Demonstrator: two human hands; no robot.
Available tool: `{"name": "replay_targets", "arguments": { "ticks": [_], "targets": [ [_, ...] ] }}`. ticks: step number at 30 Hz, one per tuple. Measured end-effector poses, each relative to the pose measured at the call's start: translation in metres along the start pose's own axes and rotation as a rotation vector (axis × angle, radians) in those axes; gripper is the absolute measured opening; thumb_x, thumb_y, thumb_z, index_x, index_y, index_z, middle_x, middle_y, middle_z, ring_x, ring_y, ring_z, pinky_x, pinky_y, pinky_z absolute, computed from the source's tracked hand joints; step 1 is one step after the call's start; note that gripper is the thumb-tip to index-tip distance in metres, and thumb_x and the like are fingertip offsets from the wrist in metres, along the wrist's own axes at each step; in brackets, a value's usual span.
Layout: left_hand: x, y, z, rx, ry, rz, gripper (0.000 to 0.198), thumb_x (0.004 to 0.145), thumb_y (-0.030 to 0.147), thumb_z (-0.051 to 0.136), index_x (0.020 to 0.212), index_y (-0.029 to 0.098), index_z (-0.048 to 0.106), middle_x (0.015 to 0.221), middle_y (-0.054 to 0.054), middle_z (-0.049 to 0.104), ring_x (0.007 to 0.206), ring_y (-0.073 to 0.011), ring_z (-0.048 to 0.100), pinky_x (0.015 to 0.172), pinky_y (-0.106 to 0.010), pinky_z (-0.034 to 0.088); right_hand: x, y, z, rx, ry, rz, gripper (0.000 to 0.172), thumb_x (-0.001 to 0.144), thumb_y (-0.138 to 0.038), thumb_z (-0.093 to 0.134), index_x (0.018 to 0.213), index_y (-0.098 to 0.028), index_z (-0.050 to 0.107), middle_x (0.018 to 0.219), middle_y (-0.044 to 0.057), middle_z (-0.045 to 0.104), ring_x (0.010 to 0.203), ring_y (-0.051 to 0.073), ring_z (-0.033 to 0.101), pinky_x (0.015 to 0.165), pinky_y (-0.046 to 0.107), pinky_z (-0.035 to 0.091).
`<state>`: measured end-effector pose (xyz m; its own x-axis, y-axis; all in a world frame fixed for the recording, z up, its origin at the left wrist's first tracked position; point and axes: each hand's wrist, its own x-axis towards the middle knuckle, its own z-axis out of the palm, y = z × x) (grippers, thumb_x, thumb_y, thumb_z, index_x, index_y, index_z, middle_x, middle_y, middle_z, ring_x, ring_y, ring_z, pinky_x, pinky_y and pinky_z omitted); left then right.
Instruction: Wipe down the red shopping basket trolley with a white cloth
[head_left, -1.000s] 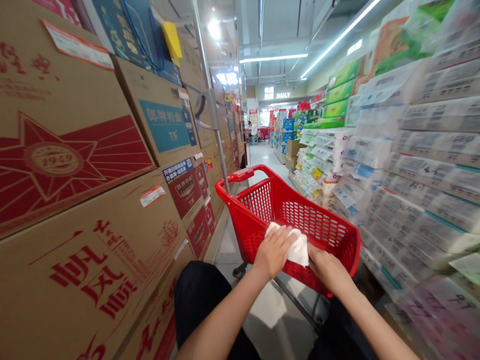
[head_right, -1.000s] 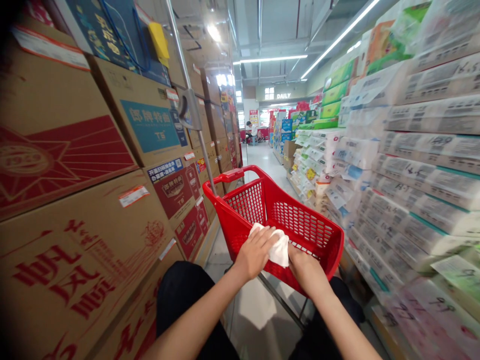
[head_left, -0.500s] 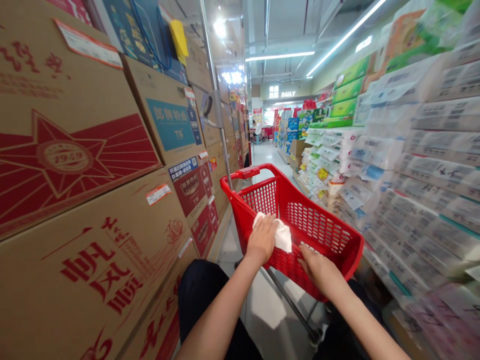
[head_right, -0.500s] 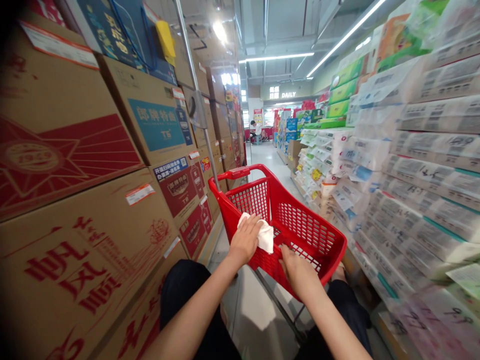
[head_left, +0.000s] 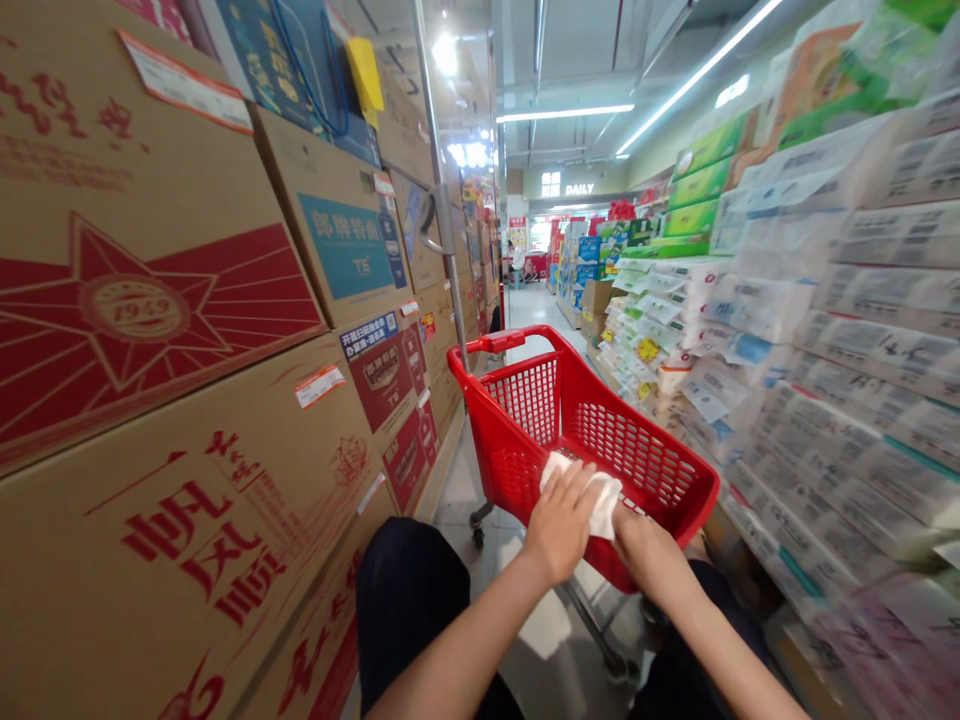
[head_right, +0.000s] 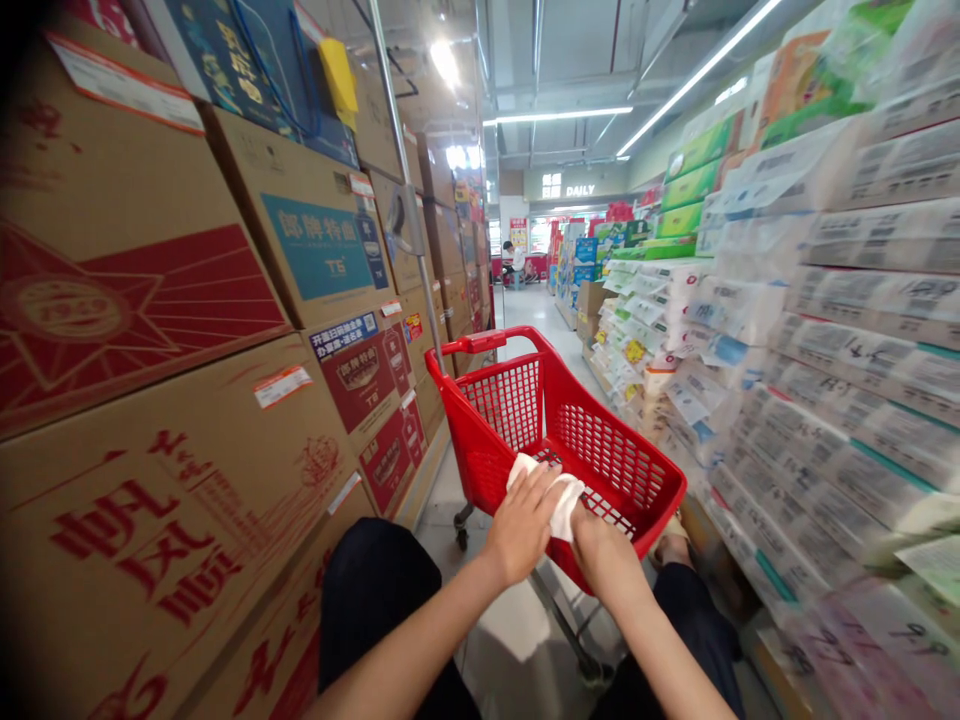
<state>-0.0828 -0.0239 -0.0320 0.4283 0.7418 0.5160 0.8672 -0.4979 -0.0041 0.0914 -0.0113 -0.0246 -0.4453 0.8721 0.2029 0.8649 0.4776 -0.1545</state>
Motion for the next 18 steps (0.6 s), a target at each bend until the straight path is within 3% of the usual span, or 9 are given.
{"name": "replay_targets", "arguments": {
  "ticks": [4, 7, 9, 11, 13, 18],
  "targets": [
    [0.008, -0.036, -0.004, 0.001, -0.021, 0.037, 0.058, 0.093, 0.017, 0.047, 0.150, 0.021, 0.038, 0.163, -0.004, 0.030, 0.153, -0.0186, 0.017, 0.127, -0.043, 0.019, -0.003, 0.006, 0.003, 0.009, 0.009, 0.001, 0.023, 0.098, -0.015, 0.041, 0.119, -0.015, 0.052, 0.093, 0.012, 0.074, 0.080, 0.020, 0.073, 0.062, 0.025, 0.045],
    [0.019, -0.069, -0.006, 0.034, -0.024, -0.064, 0.055, 0.092, 0.013, 0.047, 0.146, 0.019, 0.043, 0.160, -0.006, 0.036, 0.151, -0.0191, 0.024, 0.126, -0.044, 0.021, -0.003, 0.007, 0.008, 0.003, 0.062, -0.033, 0.023, 0.103, -0.028, 0.037, 0.117, -0.017, 0.051, 0.093, 0.012, 0.074, 0.077, 0.021, 0.073, 0.057, 0.025, 0.042],
    [0.025, -0.079, -0.005, 0.055, -0.015, -0.142, 0.053, 0.091, 0.009, 0.044, 0.144, 0.018, 0.046, 0.157, -0.007, 0.041, 0.150, -0.0191, 0.027, 0.126, -0.046, 0.022, -0.002, 0.004, 0.010, -0.007, 0.090, -0.043, 0.022, 0.103, -0.029, 0.036, 0.114, -0.018, 0.052, 0.091, 0.011, 0.074, 0.075, 0.021, 0.073, 0.055, 0.025, 0.041],
    [0.027, -0.074, -0.004, 0.054, -0.001, -0.212, 0.051, 0.091, 0.007, 0.040, 0.141, 0.016, 0.048, 0.155, -0.008, 0.044, 0.150, -0.0203, 0.028, 0.126, -0.047, 0.022, 0.001, -0.003, 0.010, -0.012, 0.096, -0.029, 0.022, 0.103, -0.027, 0.033, 0.109, -0.018, 0.052, 0.087, 0.010, 0.074, 0.073, 0.021, 0.072, 0.053, 0.026, 0.039],
    [0.024, -0.056, -0.002, 0.024, 0.015, -0.242, 0.049, 0.091, 0.009, 0.041, 0.139, 0.014, 0.049, 0.155, -0.009, 0.043, 0.151, -0.0225, 0.026, 0.126, -0.049, 0.021, 0.003, -0.010, 0.010, -0.017, 0.079, -0.006, 0.023, 0.103, -0.024, 0.031, 0.107, -0.017, 0.053, 0.085, 0.010, 0.073, 0.071, 0.021, 0.072, 0.053, 0.027, 0.039],
    [0.003, -0.006, 0.002, -0.112, 0.044, -0.119, 0.062, 0.089, 0.027, 0.053, 0.149, 0.017, 0.040, 0.163, -0.008, 0.029, 0.154, -0.0256, 0.013, 0.127, -0.050, 0.014, 0.009, -0.020, 0.007, 0.000, 0.016, 0.018, 0.031, 0.099, -0.014, 0.033, 0.126, -0.011, 0.048, 0.095, 0.013, 0.073, 0.077, 0.019, 0.072, 0.059, 0.026, 0.043]
  ]
}}
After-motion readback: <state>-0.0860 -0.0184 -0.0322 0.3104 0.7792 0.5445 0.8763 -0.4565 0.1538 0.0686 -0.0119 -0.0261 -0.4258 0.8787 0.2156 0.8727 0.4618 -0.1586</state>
